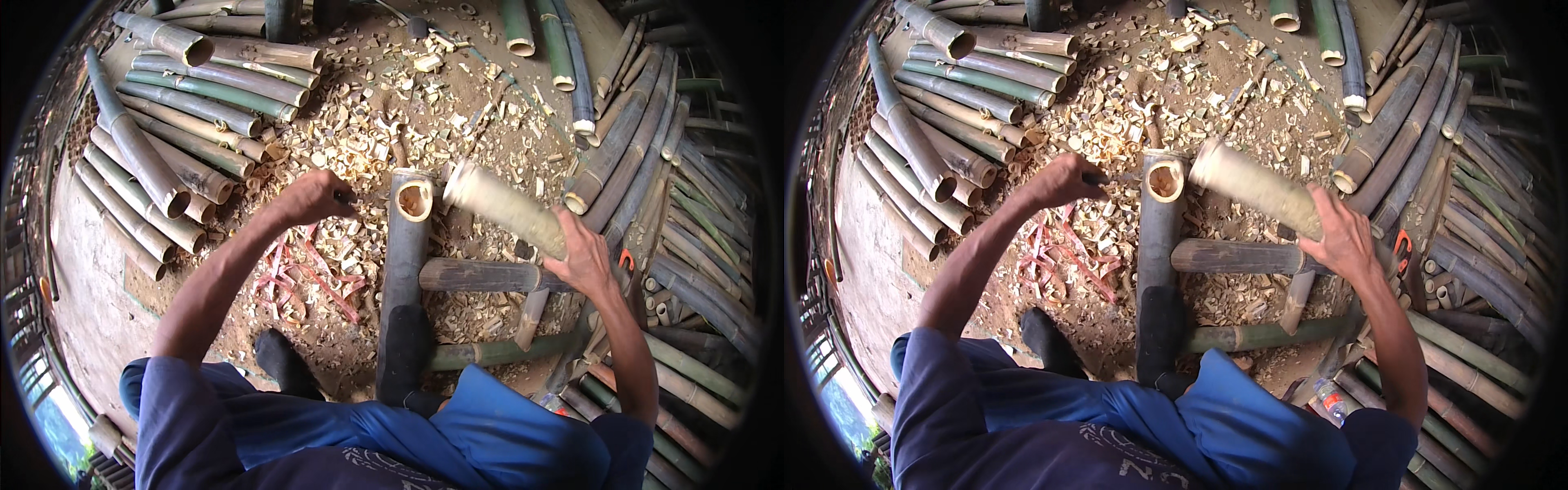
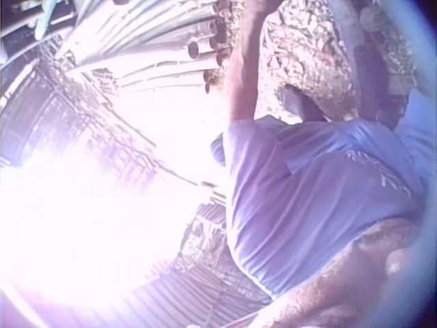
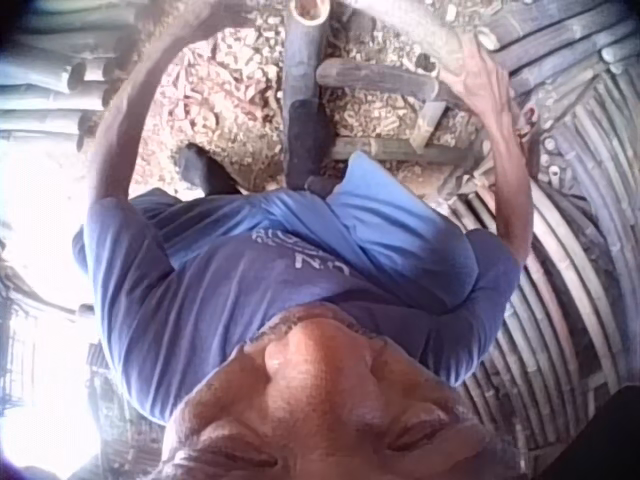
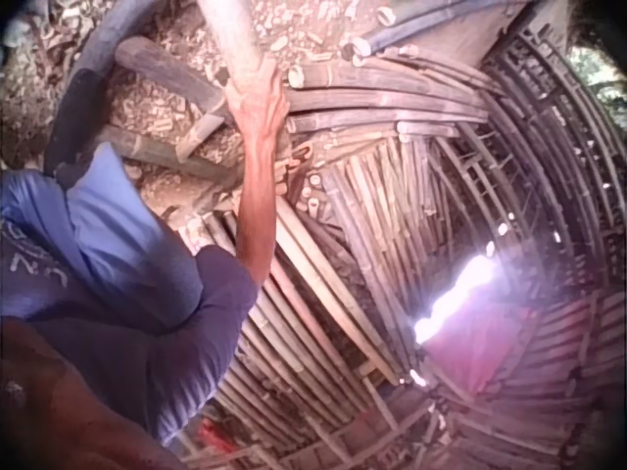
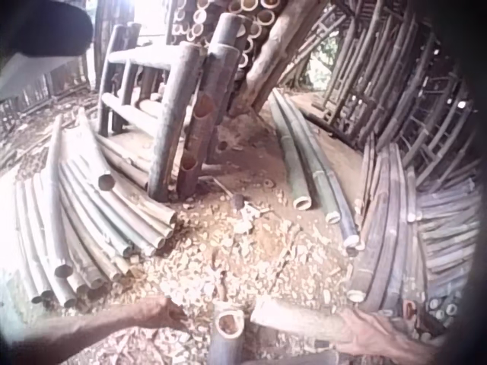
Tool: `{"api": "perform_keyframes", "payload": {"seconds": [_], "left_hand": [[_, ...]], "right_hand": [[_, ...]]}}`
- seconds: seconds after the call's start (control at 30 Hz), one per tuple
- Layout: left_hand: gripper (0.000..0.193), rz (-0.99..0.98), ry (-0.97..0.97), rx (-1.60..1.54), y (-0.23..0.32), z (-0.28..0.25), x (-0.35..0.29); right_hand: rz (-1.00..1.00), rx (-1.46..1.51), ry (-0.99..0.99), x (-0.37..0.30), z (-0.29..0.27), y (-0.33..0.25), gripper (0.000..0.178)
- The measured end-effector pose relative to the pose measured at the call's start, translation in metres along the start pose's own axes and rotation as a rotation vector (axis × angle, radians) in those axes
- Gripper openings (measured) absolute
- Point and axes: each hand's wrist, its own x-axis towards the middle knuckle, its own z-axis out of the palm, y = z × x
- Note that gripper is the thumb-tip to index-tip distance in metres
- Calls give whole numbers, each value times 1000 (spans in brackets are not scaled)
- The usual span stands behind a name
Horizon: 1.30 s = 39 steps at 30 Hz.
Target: The person shaves a piece of bamboo by hand using a knife, smoothing the surface and edges, then uses a small tool to clean out a hole in a larger bamboo pole.
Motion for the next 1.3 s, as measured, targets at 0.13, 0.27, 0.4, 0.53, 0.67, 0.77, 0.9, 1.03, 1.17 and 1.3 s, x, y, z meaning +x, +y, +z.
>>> {"api": "perform_keyframes", "payload": {"seconds": [0.13,0.27,0.4,0.53,0.67,0.77,0.9,1.03,1.17,1.3], "left_hand": [[61,-12,58,-53,15,-23,16],[68,49,6,159,23,-18,19],[59,-71,16,339,26,-3,16],[54,-98,9,310,32,1,23],[50,-153,-42,275,36,-7,26],[48,-150,-46,258,35,-5,26],[45,-162,-63,225,32,-6,28],[42,-182,-91,200,25,-6,29],[42,-168,-128,161,31,-9,32],[48,-323,-317,141,37,-24,50]], "right_hand": [[194,397,166,-3,2,-18,73],[178,710,229,-2,17,-28,68],[165,652,151,-4,18,-50,68],[233,420,-103,-5,26,-54,74],[194,400,-66,-4,20,-53,78],[219,476,21,-12,28,-51,78],[376,320,-259,0,7,-64,76],[302,470,-56,-5,7,-61,80],[362,359,-150,-9,17,-63,81],[341,291,-205,-9,10,-47,83]]}}
